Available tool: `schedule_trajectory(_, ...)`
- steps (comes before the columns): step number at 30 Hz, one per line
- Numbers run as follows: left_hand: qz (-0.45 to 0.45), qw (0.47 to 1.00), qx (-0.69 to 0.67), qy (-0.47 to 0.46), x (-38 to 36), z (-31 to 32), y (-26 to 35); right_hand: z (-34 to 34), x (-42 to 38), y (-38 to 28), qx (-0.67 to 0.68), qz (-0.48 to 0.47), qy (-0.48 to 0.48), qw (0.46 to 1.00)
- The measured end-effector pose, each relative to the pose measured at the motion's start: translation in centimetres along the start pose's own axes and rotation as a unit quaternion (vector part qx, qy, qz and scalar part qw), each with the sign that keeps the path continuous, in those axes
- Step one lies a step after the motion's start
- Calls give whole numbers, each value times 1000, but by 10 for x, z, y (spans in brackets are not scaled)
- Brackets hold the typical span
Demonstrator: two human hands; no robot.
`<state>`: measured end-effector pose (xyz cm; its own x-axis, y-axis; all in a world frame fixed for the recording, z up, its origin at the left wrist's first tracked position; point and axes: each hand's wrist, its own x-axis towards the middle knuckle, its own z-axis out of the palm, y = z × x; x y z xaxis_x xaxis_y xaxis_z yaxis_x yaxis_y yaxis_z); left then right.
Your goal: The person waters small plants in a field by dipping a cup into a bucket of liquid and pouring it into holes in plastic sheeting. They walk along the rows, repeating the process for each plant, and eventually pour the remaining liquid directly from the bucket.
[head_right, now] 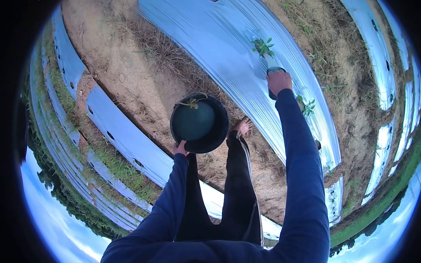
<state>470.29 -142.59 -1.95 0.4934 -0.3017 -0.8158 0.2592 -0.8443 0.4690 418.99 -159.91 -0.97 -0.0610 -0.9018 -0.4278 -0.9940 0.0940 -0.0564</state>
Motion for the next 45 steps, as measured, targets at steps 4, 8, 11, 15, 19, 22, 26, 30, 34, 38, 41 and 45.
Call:
schedule_trajectory(4,7,986,168,-6,15,-2,4,-19,-11,-22,-15,26,28,999)
schedule_trajectory(8,22,993,115,-34,13,19,33,-29,-28,-56,30,63,63,996)
schedule_trajectory(11,52,975,208,-60,79,14,52,-51,-43,-101,70,114,102,986)
schedule_trajectory(15,-81,979,83,-169,94,-3,171,-98,-59,-184,128,139,141,972)
schedule_trajectory(19,-52,973,155,-160,95,-32,292,-138,-54,-259,142,161,140,967)
schedule_trajectory(22,-30,983,69,-165,133,-46,335,-168,-28,-311,146,153,121,970)
schedule_trajectory(26,91,987,67,-110,177,-47,430,-201,49,-371,151,94,125,976)
schedule_trajectory(30,166,971,166,-54,232,-54,530,-232,168,-409,128,54,133,981)
schedule_trajectory(34,185,977,93,-40,289,-48,633,-265,310,-438,132,13,217,967)
schedule_trajectory(38,144,990,-1,3,329,-26,726,-285,457,-448,140,33,181,973)
schedule_trajectory(41,144,989,-42,-6,374,-14,765,-278,549,-449,112,44,137,983)
schedule_trajectory(45,116,993,3,-22,410,17,809,-274,652,-442,99,75,64,990)
